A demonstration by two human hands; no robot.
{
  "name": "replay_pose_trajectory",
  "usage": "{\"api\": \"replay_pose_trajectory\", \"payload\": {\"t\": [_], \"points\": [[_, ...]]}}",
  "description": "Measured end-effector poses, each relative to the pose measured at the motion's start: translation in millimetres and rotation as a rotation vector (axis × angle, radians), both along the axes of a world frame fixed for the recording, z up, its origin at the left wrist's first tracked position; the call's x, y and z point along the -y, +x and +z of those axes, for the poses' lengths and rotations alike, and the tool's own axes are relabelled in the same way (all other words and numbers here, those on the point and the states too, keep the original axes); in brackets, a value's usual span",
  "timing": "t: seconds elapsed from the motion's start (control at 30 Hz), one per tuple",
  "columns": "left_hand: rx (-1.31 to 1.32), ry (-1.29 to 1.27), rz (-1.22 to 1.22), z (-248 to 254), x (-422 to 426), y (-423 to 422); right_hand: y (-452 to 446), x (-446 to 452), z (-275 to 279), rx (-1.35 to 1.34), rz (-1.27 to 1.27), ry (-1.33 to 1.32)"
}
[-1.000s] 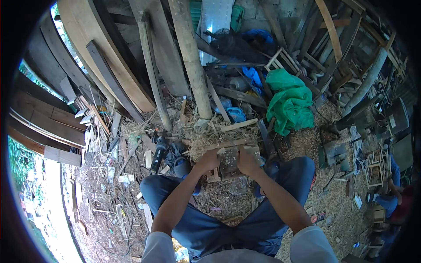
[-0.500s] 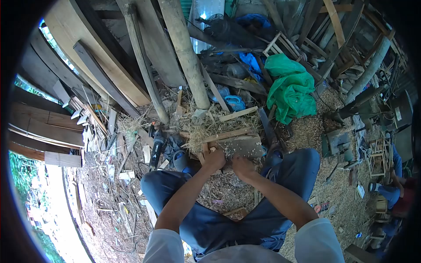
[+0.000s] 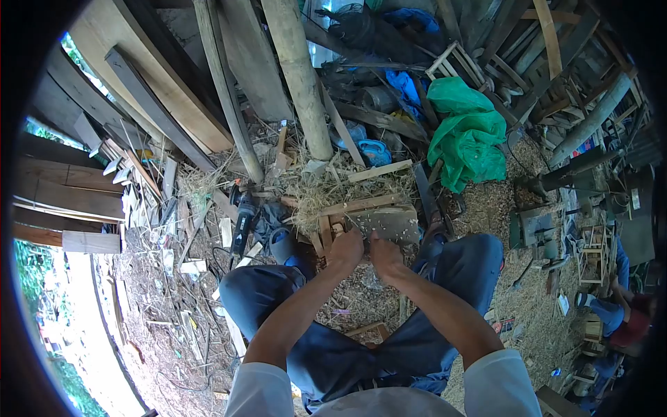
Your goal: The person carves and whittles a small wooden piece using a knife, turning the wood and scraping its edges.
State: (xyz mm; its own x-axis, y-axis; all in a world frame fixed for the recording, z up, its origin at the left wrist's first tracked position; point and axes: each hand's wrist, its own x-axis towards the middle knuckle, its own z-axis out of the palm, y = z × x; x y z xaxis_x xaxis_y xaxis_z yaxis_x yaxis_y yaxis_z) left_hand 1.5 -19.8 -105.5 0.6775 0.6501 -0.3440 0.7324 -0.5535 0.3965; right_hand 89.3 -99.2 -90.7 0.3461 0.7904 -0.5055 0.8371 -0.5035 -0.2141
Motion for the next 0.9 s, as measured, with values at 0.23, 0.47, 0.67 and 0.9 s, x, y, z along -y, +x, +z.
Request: {"api": "replay_pose_trajectory", "payload": {"t": [0.23,0.47,0.67,0.9], "points": [[-0.018,0.006,0.036,4,3,5,7,-5,-13,-0.061,0.016,0.019],[-0.084,0.112,-0.095,-7,9,-5,7,-9,-1,-0.174,-0.074,-0.080],[-0.104,0.148,-0.066,-9,9,4,2,-16,-27,-0.139,-0.067,-0.013],[-0.101,0.118,-0.075,-9,7,-8,23,-1,-16,-0.253,0.240,0.042]]}}
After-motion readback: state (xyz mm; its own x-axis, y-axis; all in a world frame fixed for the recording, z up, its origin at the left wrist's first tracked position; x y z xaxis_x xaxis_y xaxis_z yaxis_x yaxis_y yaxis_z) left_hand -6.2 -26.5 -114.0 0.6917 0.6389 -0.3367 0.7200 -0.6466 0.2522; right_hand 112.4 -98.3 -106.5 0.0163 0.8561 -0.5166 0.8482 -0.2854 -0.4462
